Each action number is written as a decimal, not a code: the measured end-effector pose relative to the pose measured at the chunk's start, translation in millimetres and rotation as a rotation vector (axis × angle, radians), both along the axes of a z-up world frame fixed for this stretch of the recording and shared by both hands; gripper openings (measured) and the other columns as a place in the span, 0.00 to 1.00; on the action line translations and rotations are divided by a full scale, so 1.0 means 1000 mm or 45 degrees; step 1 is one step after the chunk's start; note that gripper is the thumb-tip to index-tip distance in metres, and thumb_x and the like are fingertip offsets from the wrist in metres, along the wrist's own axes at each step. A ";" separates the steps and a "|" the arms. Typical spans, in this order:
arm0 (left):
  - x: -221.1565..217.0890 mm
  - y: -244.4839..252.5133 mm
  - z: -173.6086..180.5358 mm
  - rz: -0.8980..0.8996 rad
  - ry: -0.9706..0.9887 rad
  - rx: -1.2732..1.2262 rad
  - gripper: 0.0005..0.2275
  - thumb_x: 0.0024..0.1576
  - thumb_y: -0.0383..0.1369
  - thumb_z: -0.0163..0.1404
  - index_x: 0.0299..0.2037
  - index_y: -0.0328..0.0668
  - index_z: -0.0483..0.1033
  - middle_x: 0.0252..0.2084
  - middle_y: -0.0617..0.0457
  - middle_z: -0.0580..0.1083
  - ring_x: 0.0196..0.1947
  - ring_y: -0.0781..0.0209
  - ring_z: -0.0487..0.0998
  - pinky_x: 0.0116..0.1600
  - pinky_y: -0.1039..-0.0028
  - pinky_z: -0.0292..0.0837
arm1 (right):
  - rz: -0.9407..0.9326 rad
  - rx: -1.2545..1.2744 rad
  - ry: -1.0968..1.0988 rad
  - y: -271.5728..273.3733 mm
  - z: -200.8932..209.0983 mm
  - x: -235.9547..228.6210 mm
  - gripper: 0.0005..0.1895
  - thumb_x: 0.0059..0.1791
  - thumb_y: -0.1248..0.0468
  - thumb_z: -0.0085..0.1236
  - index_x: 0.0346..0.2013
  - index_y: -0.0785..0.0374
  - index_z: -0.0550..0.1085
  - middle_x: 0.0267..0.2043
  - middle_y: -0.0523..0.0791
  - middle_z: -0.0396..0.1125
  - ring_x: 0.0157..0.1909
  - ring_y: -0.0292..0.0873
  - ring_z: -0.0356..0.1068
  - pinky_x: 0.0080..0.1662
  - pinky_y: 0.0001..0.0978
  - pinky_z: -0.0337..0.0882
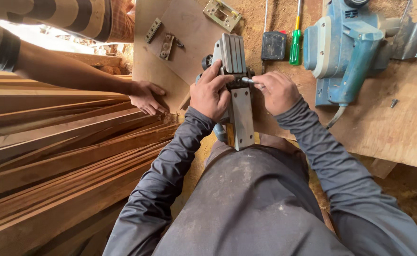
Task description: The person disassembles and adjusts a handheld power planer on a wooden workbench, using a screwdriver and a small wrench to remove screws and tighten internal components before reassembling the tool.
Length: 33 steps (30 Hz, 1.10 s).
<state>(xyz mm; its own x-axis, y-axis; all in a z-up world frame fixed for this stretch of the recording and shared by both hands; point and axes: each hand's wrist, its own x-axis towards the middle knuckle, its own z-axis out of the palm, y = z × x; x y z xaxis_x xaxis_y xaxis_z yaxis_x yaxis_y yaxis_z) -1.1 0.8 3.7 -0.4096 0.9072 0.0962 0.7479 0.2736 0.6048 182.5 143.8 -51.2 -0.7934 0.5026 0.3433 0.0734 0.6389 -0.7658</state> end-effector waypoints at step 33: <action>0.009 0.007 0.005 0.076 0.169 -0.295 0.15 0.47 0.31 0.53 0.45 0.52 0.82 0.65 0.44 0.70 0.68 0.45 0.65 0.61 0.32 0.54 | -0.088 -1.022 -0.290 0.011 0.006 -0.009 0.08 0.56 0.69 0.52 0.49 0.68 0.74 0.32 0.48 0.73 0.31 0.39 0.76 0.35 0.31 0.77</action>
